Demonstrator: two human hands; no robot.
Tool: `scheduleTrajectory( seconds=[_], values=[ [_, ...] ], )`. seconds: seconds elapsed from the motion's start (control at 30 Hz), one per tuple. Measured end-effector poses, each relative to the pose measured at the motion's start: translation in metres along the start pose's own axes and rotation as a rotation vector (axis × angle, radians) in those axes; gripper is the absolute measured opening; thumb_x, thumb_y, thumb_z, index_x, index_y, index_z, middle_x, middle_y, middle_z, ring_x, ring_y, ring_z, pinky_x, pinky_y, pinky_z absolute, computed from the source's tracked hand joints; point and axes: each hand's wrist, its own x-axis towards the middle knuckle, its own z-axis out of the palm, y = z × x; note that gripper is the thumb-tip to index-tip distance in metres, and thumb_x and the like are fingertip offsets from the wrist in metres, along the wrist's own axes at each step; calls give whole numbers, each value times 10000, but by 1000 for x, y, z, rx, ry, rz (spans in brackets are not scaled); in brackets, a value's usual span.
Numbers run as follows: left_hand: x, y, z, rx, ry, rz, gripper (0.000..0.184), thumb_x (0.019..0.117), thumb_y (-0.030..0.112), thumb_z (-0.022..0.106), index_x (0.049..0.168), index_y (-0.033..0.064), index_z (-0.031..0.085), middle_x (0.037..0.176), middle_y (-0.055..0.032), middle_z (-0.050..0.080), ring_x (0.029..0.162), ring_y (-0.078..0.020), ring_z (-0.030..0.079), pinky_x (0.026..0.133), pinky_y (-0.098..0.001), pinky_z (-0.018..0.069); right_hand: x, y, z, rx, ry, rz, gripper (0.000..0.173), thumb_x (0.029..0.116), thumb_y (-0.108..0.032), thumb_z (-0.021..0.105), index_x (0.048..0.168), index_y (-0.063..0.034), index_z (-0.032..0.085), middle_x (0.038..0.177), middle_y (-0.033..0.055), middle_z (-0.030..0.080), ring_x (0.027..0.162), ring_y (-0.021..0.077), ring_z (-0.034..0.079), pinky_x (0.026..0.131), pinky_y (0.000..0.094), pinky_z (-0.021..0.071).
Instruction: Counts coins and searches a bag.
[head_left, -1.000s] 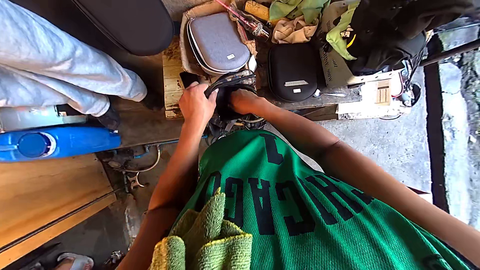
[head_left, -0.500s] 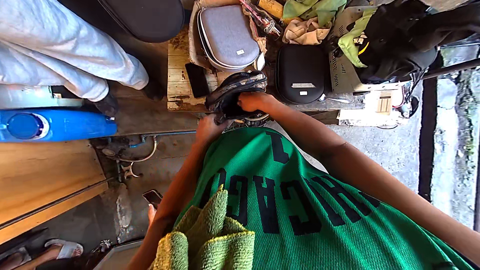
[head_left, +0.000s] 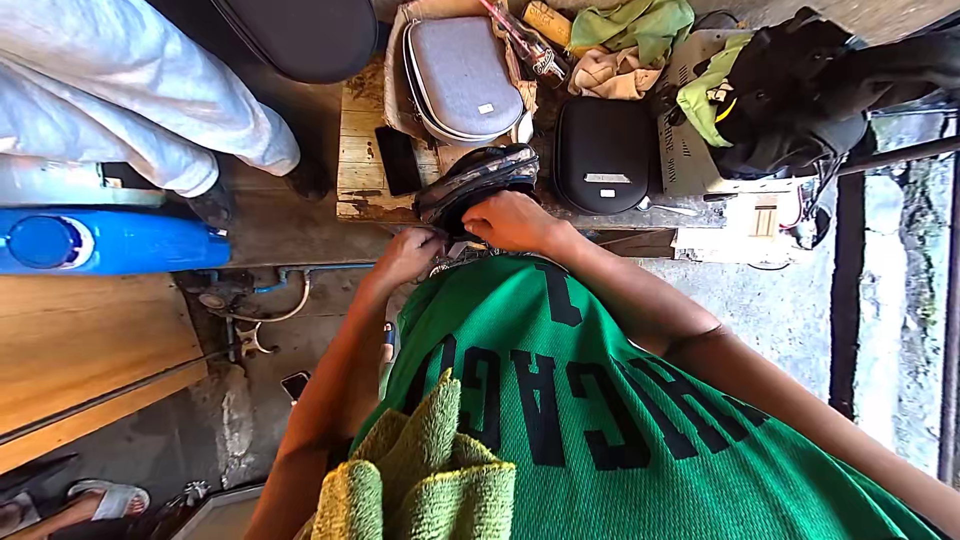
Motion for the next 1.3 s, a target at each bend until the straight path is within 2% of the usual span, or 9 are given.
scheduleTrajectory(
  seconds=[0.17,0.4,0.47,0.6,0.67,0.73,0.83,1.0,1.3],
  values=[
    [-2,32,-18,-244,33,-30,364,1048,165,477,756,84,679,589,49,524,503,-39,421,502,-243,358,7,-11,13,-104,240,-261,262,933,-264,715,1148,-114,714,1087,108,706,1039,291,686,900,512,558],
    [-3,51,-30,-321,19,90,221,964,139,576,797,92,711,604,75,548,487,-1,395,470,-191,320,12,-5,28,-178,577,-396,175,963,-91,594,913,-74,761,1037,118,687,1059,300,653,838,437,572],
    [-8,48,-40,-221,110,88,195,900,137,578,1025,73,713,658,50,606,517,-31,453,503,-240,390,11,-1,30,-165,627,-402,199,978,-101,581,922,-93,772,1023,100,693,1057,288,649,852,432,567],
    [-2,42,-43,180,264,-83,785,784,197,809,1497,147,486,774,-144,626,650,-308,602,624,-548,525,8,0,32,-201,709,-448,194,985,-129,600,940,-133,789,1019,56,712,1059,256,642,856,414,537],
    [11,48,-27,335,217,-182,829,766,328,872,1485,168,490,1113,-230,692,990,-449,679,829,-713,522,8,-3,32,-216,725,-490,189,982,-120,601,923,-123,781,1019,55,712,1071,256,638,861,411,525],
    [23,54,-9,359,250,-203,608,794,266,822,1352,154,607,1041,-227,718,957,-476,692,774,-732,512,8,-3,32,-207,777,-493,180,974,-111,610,920,-120,782,1014,57,717,1060,257,642,850,412,521],
    [27,54,4,305,345,-181,313,909,233,720,1183,86,688,978,-220,721,931,-454,701,782,-707,520,3,7,34,-60,986,-327,129,934,-119,671,941,-116,800,983,70,729,1003,268,661,853,447,537],
    [25,29,1,244,380,-193,419,1015,412,633,1052,2,710,981,-234,712,967,-434,693,854,-692,512,-11,64,39,509,1189,276,149,952,-182,688,977,-49,750,1001,100,682,1002,213,650,908,400,554],
    [17,76,-14,541,242,-316,647,885,640,672,1213,84,690,1003,-251,710,960,-475,685,782,-697,512,0,115,64,1357,861,567,218,1009,-271,664,988,-54,661,815,22,615,685,97,560,622,286,485]
  ],
)
